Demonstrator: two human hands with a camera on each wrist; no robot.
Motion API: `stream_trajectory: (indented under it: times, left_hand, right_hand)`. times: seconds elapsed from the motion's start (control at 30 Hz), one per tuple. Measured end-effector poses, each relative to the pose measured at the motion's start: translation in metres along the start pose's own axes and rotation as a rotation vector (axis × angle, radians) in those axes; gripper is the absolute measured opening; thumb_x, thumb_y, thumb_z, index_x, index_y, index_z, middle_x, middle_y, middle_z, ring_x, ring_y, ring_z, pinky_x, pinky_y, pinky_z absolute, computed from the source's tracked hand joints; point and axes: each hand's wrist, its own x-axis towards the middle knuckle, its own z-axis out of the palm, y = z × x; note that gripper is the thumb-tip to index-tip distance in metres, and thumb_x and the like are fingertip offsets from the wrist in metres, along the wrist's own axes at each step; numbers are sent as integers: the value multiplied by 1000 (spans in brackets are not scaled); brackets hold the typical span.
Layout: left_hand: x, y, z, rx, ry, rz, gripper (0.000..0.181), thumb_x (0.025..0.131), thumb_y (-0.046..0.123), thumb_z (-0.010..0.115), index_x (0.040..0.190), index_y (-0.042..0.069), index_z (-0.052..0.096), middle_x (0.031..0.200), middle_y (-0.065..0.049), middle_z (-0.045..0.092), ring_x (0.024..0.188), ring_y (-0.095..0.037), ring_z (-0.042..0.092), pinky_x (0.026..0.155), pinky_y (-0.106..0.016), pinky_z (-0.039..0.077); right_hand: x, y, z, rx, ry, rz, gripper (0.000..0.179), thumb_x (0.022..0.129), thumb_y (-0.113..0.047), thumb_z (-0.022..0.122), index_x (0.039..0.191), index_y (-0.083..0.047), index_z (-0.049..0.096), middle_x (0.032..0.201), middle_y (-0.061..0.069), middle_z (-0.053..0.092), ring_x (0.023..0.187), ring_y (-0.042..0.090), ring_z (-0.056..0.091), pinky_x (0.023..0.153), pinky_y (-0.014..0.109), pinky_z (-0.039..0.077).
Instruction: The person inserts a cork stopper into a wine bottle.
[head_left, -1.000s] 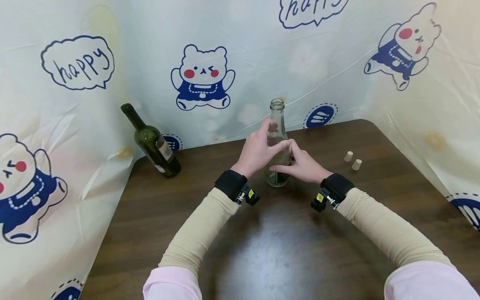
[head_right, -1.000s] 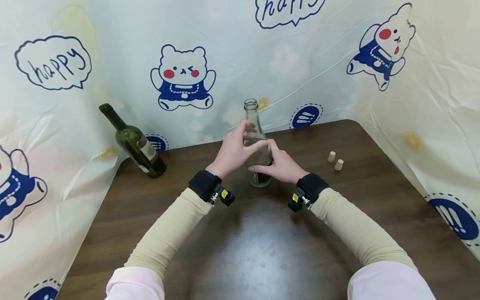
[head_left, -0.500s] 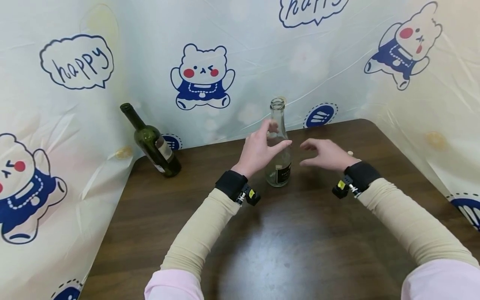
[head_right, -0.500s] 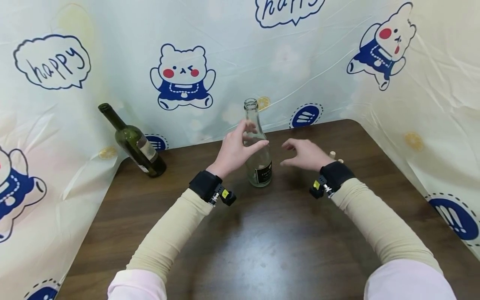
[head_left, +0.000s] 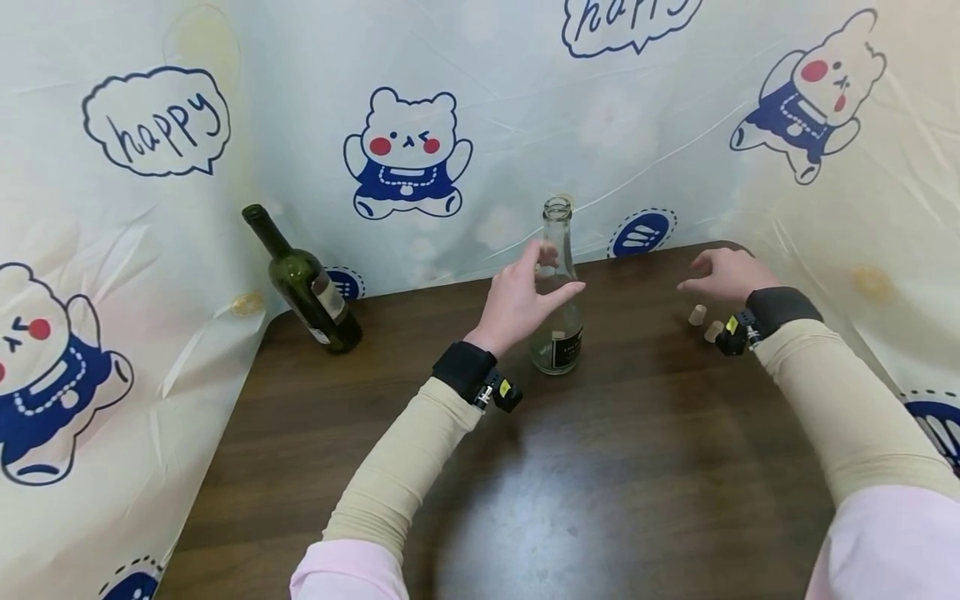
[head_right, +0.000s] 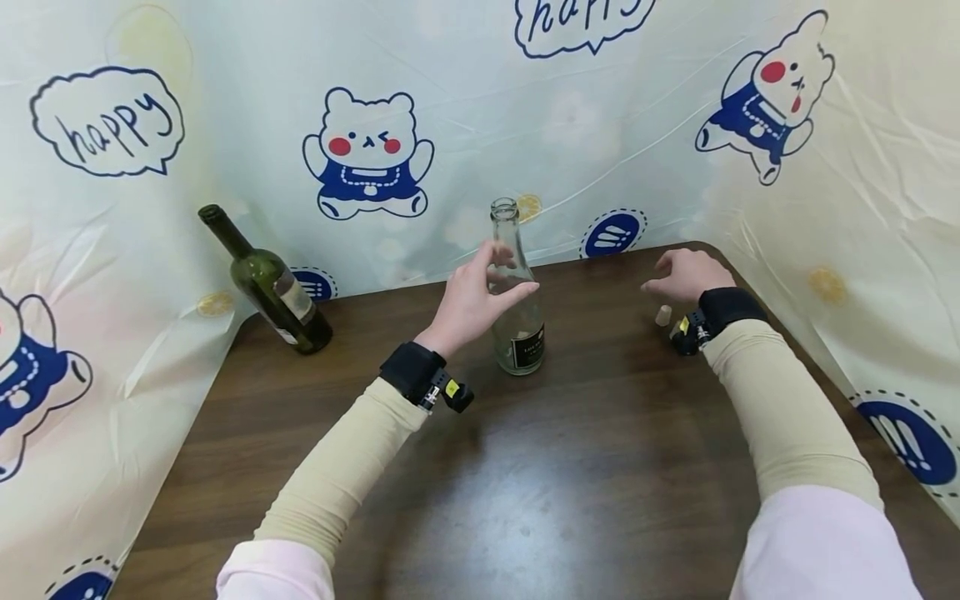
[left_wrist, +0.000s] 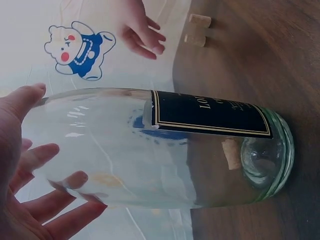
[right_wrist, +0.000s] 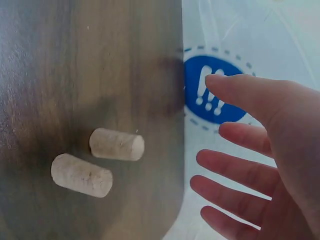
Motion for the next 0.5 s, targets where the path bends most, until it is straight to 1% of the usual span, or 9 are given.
stream_trajectory:
  times: [0.13, 0.2, 0.37, 0.5]
  left_hand:
    - [-1, 0, 0, -1, 2, -4, 61, 89, 51, 72, 131, 13, 50, 127, -5, 67, 113, -22, 71, 90, -40, 60]
    - [-1, -1, 0, -4, 3, -5, 60, 88, 52, 72, 130, 14, 50, 127, -5, 67, 114, -23, 71, 90, -40, 60]
    - [-1, -2, 2, -11, 3, -4, 58, 88, 52, 72, 129, 18, 49, 128, -5, 67, 114, -24, 70, 90, -41, 59]
    - [-1, -2, 2, -2, 3, -13, 58, 88, 53, 72, 129, 19, 49, 127, -3, 67, 114, -21, 70, 91, -40, 59]
  right_hand:
    - [7, 10, 7, -22, -42, 25, 72, 92, -49, 66, 129, 12, 60, 127, 40, 61, 111, 53, 58, 89, 69, 49]
    - [11, 14, 13, -33, -71, 42, 72, 91, -50, 67, 126, 12, 61, 123, 39, 63, 107, 52, 60, 87, 68, 51]
    - [16, 24, 28, -53, -160, 80, 74, 89, -51, 68, 123, 14, 64, 112, 34, 68, 97, 46, 63, 83, 63, 53]
    - [18, 26, 36, -51, -207, 89, 66, 89, -46, 69, 117, 13, 66, 101, 27, 72, 92, 41, 64, 82, 59, 53]
